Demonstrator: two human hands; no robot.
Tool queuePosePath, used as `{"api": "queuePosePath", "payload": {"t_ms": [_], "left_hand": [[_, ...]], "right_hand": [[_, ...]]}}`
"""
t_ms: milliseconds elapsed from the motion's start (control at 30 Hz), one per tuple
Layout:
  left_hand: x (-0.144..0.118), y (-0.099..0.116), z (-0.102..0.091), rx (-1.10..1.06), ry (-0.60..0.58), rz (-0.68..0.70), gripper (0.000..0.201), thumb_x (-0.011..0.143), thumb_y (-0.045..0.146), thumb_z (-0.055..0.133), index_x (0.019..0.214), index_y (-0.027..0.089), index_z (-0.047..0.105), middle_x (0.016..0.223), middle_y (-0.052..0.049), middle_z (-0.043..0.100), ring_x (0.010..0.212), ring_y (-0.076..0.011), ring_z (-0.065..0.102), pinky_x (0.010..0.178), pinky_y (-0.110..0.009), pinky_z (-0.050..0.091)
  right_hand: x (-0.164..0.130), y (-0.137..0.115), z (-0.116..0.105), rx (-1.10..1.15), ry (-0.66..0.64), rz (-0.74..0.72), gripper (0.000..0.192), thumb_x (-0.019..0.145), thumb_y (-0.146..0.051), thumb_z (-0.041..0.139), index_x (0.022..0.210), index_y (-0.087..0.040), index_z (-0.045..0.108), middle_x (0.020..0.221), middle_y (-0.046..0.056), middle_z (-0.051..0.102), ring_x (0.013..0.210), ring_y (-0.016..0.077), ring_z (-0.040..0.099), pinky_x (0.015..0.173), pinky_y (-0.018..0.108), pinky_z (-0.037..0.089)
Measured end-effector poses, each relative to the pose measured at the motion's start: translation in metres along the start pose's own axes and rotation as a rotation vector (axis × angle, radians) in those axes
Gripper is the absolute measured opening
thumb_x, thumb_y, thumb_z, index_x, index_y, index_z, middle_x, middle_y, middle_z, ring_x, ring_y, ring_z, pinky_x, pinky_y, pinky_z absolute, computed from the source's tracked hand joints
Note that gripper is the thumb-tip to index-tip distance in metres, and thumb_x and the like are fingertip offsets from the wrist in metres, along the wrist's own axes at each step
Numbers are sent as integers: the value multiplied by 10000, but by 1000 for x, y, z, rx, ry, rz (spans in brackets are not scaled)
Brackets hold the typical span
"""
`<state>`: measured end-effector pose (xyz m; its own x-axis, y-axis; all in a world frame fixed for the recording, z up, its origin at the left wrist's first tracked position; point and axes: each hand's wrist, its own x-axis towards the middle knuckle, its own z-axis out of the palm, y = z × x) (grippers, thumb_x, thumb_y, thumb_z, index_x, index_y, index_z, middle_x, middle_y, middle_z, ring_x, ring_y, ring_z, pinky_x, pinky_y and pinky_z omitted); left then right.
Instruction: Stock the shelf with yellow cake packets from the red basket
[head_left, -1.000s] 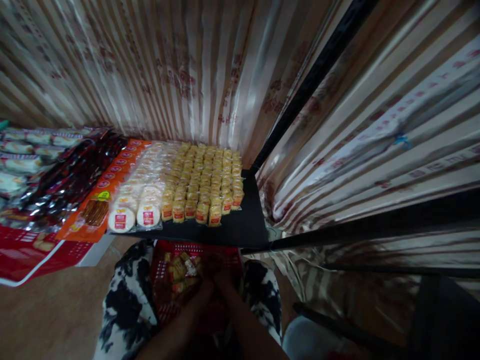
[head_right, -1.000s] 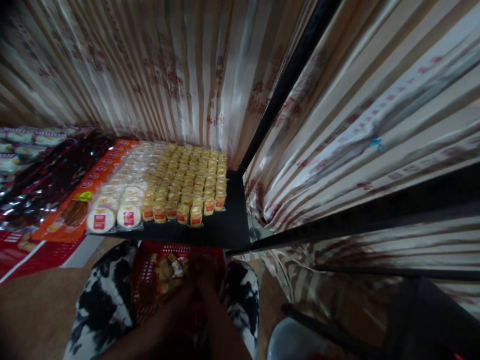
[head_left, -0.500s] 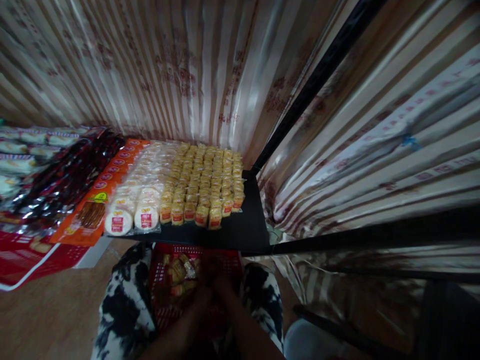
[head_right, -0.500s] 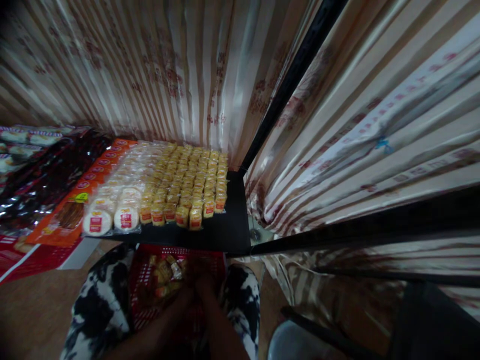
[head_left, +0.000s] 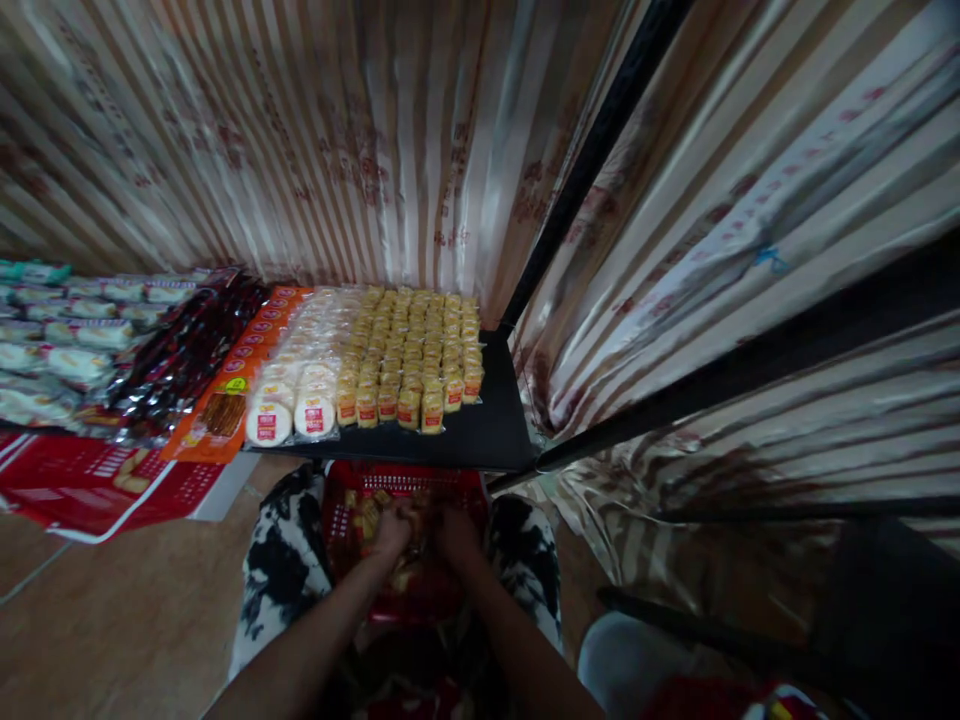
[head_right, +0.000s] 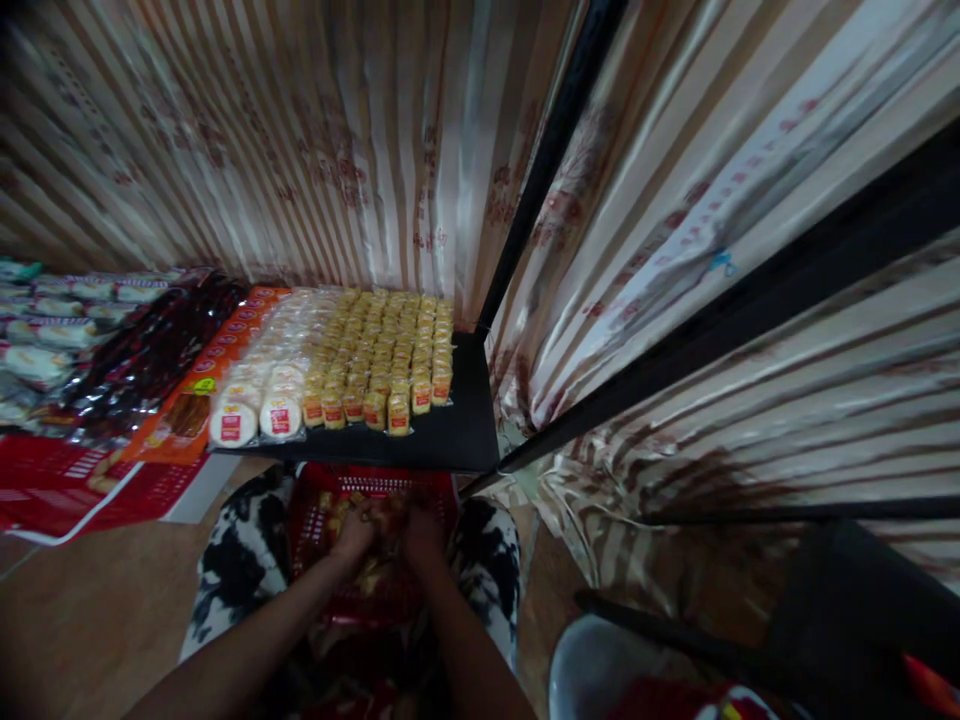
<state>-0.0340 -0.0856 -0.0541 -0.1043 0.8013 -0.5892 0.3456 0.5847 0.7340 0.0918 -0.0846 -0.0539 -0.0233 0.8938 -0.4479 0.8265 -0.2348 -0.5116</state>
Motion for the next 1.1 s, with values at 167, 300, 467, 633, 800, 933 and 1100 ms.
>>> {"api": "queuePosePath", "payload": {"t_ms": [167,300,467,633,800,933,1100], "left_hand": [[-2,15,-21,-28,-49,103,475,651,-12,449,1064,164,605,980,-34,686,788,-113,629,697,-186,486],[-6,35,-32,21,-143,259,501,645,-2,439,1087,171,602,1002,-32,678,777,-111,616,731,-213,496],[-15,69,-37,160,-171,486,516,633,0,438,1075,191,626,1026,-22,663,952,-141,597,901,-267,461],[-24,99,-32,218,-112,679,510,654,2,411,1084,188,614,1057,-36,624,989,-139,577,940,-290,447],[-37,116,-17,107,49,738,453,747,89,443,1187,159,523,1129,-87,582,970,-158,584,898,-328,486],[-43,121,-2,71,154,787,427,781,123,422,1203,132,491,1232,-129,515,1113,-195,529,962,-368,457],[-34,128,15,108,116,787,401,790,114,402,1166,149,538,1288,-112,503,1232,-201,447,1080,-387,349]], "right_hand": [[-9,0,-17,3,79,-205,406,776,-106,488,1152,-188,615,1222,107,598,1150,204,530,986,320,381],[-16,-1,-34,140,36,-326,460,742,-109,531,1187,-217,586,1205,65,623,1119,190,558,983,328,394],[-24,-3,-54,368,21,-467,536,728,-166,561,1256,-248,524,1255,49,594,1122,195,572,956,353,431],[-27,-1,-68,523,120,-456,349,747,-240,540,1077,-184,641,1044,77,690,933,214,647,852,363,494],[-23,2,-81,694,296,-364,371,756,-345,555,1082,-181,622,954,63,705,789,191,661,745,321,530],[-6,1,-97,699,419,-257,414,742,-390,548,1087,-169,613,951,75,693,688,170,644,679,301,529],[24,-6,-119,597,554,-174,463,738,-425,514,1096,-146,608,936,75,671,613,145,604,661,294,510]]}}
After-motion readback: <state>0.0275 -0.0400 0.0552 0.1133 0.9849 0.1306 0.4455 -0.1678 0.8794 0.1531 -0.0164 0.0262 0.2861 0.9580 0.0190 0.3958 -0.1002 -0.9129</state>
